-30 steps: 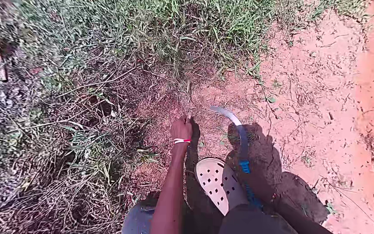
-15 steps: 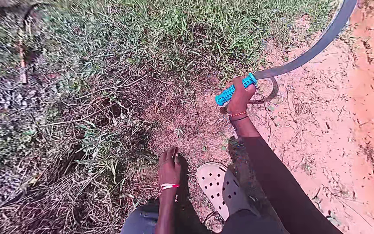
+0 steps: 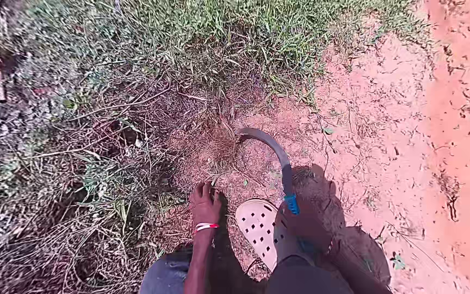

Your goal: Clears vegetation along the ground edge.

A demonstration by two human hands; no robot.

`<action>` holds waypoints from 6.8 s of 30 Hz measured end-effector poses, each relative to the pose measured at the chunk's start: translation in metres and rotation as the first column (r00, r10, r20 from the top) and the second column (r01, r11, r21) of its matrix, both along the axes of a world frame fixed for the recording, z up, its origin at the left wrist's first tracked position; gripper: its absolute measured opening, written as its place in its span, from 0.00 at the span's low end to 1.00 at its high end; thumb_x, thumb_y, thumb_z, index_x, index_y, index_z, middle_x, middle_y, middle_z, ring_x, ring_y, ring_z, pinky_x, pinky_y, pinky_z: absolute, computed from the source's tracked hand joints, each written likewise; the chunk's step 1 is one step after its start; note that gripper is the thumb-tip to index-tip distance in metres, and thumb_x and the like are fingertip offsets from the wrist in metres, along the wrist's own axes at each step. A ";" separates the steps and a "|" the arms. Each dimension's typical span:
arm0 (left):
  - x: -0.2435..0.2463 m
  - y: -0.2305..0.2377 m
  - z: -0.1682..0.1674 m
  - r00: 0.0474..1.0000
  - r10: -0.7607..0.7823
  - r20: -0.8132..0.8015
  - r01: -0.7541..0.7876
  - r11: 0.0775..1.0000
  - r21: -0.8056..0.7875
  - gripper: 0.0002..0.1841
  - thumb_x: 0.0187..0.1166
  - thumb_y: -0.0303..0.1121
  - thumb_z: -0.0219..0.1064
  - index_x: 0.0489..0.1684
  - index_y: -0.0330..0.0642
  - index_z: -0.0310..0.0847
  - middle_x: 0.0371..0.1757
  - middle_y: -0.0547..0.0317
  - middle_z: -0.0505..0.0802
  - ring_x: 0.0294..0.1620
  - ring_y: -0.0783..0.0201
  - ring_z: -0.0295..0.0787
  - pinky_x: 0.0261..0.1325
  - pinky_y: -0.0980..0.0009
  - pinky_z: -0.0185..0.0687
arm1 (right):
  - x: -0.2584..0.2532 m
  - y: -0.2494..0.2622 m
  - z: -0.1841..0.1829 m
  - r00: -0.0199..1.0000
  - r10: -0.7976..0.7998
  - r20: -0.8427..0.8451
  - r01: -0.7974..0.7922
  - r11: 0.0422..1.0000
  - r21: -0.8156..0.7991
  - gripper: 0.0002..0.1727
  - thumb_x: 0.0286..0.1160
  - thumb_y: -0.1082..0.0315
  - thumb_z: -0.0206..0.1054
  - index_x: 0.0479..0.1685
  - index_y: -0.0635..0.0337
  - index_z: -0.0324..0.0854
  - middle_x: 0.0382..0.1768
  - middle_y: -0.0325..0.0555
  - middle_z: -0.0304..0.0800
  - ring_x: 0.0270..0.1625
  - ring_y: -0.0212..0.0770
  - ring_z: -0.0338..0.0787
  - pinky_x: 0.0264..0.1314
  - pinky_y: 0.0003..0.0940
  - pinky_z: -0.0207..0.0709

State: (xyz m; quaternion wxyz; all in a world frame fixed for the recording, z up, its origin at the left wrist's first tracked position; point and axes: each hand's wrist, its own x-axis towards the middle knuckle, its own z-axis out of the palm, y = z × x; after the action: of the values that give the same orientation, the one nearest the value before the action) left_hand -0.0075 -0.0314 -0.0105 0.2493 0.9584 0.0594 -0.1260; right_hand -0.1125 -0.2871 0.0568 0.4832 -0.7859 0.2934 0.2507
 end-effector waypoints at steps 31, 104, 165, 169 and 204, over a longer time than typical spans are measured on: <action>-0.004 0.010 -0.002 0.998 -0.064 0.005 0.064 0.997 -0.032 0.26 0.78 0.30 0.68 0.76 0.28 0.78 0.84 0.26 0.72 0.87 0.25 0.62 0.86 0.31 0.54 | 0.096 -0.020 0.038 0.781 -0.183 0.598 0.232 0.973 -0.005 0.20 0.73 0.62 0.68 0.60 0.66 0.79 0.30 0.46 0.86 0.27 0.38 0.86 0.33 0.38 0.82; 0.029 -0.131 0.035 0.870 -0.487 0.080 0.477 0.871 0.117 0.12 0.81 0.33 0.67 0.55 0.41 0.93 0.64 0.42 0.91 0.78 0.38 0.77 0.83 0.31 0.51 | -0.071 -0.128 -0.067 0.978 -0.011 0.210 0.156 0.703 -0.694 0.27 0.78 0.62 0.62 0.66 0.78 0.75 0.47 0.77 0.88 0.49 0.77 0.91 0.49 0.72 0.78; 0.005 -0.200 0.041 0.542 -0.642 -0.542 0.700 0.702 -0.132 0.19 0.91 0.35 0.56 0.75 0.40 0.79 0.67 0.35 0.89 0.72 0.38 0.85 0.74 0.39 0.75 | -0.072 -0.126 -0.073 0.964 0.019 0.265 0.168 0.728 -0.665 0.25 0.77 0.63 0.62 0.58 0.82 0.76 0.46 0.77 0.86 0.47 0.77 0.90 0.45 0.70 0.78; -0.009 -0.203 0.038 0.605 -0.704 -0.372 0.696 0.695 -0.181 0.20 0.95 0.37 0.51 0.76 0.38 0.78 0.69 0.37 0.89 0.70 0.40 0.87 0.72 0.41 0.78 | -0.070 -0.125 -0.069 0.971 -0.024 0.237 0.169 0.771 -0.614 0.27 0.79 0.64 0.62 0.66 0.82 0.73 0.53 0.80 0.85 0.55 0.79 0.88 0.53 0.74 0.75; -0.047 -0.268 0.040 0.636 -0.732 -0.245 0.758 0.652 0.017 0.19 0.87 0.31 0.58 0.72 0.35 0.83 0.74 0.41 0.87 0.75 0.45 0.85 0.72 0.49 0.80 | -0.081 -0.145 -0.073 0.935 -0.004 0.356 0.188 0.855 -0.484 0.28 0.70 0.62 0.65 0.60 0.81 0.78 0.44 0.74 0.88 0.44 0.73 0.90 0.47 0.69 0.78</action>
State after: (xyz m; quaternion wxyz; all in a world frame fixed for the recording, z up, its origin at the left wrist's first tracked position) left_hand -0.0549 -0.2995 0.0293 0.1099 0.8904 -0.3074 -0.3172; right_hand -0.1935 -0.4316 -0.0161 0.3132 -0.9010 0.3001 -0.0012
